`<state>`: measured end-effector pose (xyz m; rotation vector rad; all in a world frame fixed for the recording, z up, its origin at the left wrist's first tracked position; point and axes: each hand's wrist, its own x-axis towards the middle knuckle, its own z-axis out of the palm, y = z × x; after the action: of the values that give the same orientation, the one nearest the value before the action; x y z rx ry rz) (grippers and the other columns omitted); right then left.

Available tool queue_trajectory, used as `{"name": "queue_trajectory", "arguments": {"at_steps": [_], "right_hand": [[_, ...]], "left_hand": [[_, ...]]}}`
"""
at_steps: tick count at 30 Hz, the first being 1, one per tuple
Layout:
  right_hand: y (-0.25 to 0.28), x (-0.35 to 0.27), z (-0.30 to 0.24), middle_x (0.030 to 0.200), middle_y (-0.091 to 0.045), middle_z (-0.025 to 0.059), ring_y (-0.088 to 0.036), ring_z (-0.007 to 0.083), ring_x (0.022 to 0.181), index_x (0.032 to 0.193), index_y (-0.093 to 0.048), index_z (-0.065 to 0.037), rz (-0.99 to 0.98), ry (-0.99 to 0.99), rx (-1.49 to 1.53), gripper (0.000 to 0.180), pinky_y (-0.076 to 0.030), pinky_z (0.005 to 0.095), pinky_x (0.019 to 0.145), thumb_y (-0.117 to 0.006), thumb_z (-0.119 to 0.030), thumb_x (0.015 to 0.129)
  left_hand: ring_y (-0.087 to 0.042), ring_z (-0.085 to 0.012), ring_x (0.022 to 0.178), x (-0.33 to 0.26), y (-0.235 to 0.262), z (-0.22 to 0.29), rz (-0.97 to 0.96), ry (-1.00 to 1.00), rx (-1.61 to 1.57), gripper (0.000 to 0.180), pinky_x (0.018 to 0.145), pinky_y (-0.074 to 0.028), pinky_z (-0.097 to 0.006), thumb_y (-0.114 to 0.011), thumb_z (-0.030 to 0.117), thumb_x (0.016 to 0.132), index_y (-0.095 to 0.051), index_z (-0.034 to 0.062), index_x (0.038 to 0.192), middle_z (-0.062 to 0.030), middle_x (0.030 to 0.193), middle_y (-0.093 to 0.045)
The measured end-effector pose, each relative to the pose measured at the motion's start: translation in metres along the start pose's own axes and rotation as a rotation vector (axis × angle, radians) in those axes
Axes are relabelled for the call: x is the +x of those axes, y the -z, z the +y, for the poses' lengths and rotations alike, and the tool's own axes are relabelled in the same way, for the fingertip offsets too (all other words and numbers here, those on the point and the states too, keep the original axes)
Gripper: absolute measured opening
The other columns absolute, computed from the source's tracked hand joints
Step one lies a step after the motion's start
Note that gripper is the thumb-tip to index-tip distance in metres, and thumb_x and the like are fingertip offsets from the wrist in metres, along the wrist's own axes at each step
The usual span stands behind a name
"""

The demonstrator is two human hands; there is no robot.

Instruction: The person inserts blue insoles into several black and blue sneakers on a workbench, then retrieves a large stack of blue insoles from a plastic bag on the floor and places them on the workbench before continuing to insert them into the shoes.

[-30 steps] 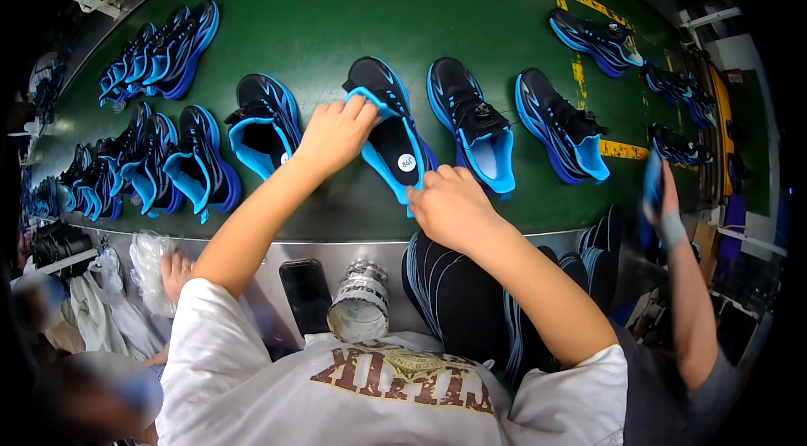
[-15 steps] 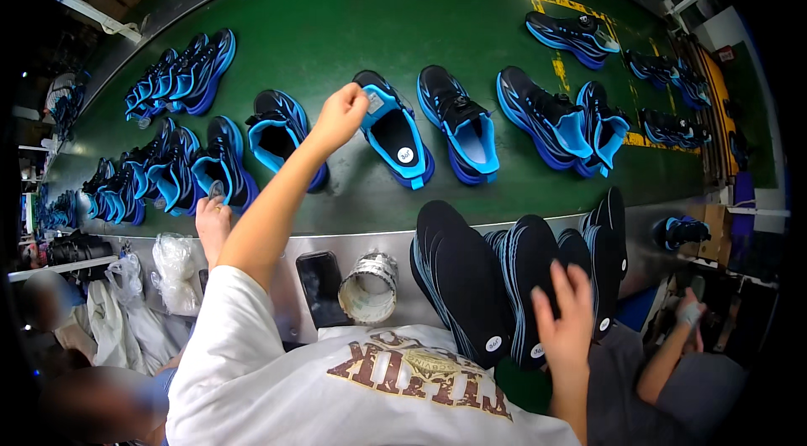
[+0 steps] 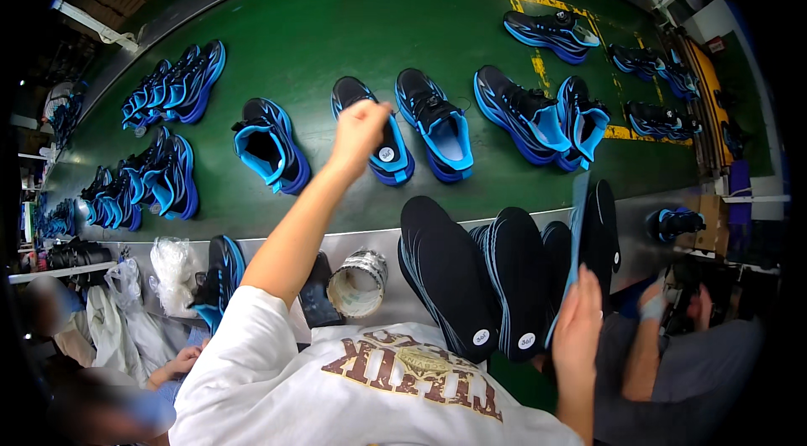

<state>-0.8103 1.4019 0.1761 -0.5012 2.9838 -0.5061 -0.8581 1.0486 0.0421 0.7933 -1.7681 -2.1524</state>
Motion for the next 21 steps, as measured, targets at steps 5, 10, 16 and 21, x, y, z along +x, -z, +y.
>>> {"name": "queue_trajectory", "arguments": {"at_steps": [5,10,16,21], "right_hand": [[0.008,0.105,-0.033,0.076,-0.056,0.0159,-0.055,0.0253,0.069,0.082,-0.054,0.006,-0.163,0.032,0.260,0.020,-0.042,0.0311,0.063,-0.047,-0.013,0.085],[-0.027,0.183,-0.077,0.059,-0.057,0.0089,-0.056,0.0171,0.053,0.072,-0.056,0.005,-0.801,-0.072,0.420,0.025,-0.044,0.0281,0.052,-0.052,-0.017,0.081],[-0.123,0.228,-0.096,0.069,-0.060,0.0207,-0.059,0.0338,0.067,0.070,-0.060,0.007,-0.725,0.413,-0.127,0.020,-0.049,0.0373,0.065,-0.049,-0.009,0.073],[-0.191,0.219,-0.090,0.102,-0.048,0.0246,-0.057,0.0334,0.082,0.085,-0.058,0.003,-0.514,0.483,-0.342,0.018,-0.049,0.0402,0.071,-0.047,-0.008,0.076]], "left_hand": [[-0.055,-0.0317,0.055,0.007,-0.043,-0.025,-0.017,-0.535,0.779,0.045,0.050,-0.044,-0.037,-0.066,0.037,0.071,-0.044,0.0035,0.093,-0.0168,0.062,-0.055],[-0.057,-0.0377,0.075,0.037,-0.046,-0.027,-0.177,-0.421,0.949,0.041,0.062,-0.046,-0.043,-0.049,0.036,0.083,-0.045,0.0011,0.104,-0.0227,0.075,-0.059],[-0.057,-0.0371,0.072,0.073,-0.039,-0.020,-0.256,-0.189,0.766,0.045,0.066,-0.043,-0.042,-0.045,0.039,0.085,-0.054,-0.0047,0.078,-0.0236,0.072,-0.058],[-0.057,-0.0330,0.067,0.082,-0.036,-0.018,-0.374,-0.117,0.732,0.044,0.062,-0.043,-0.038,-0.048,0.038,0.083,-0.054,-0.0051,0.074,-0.0215,0.068,-0.057]]}}
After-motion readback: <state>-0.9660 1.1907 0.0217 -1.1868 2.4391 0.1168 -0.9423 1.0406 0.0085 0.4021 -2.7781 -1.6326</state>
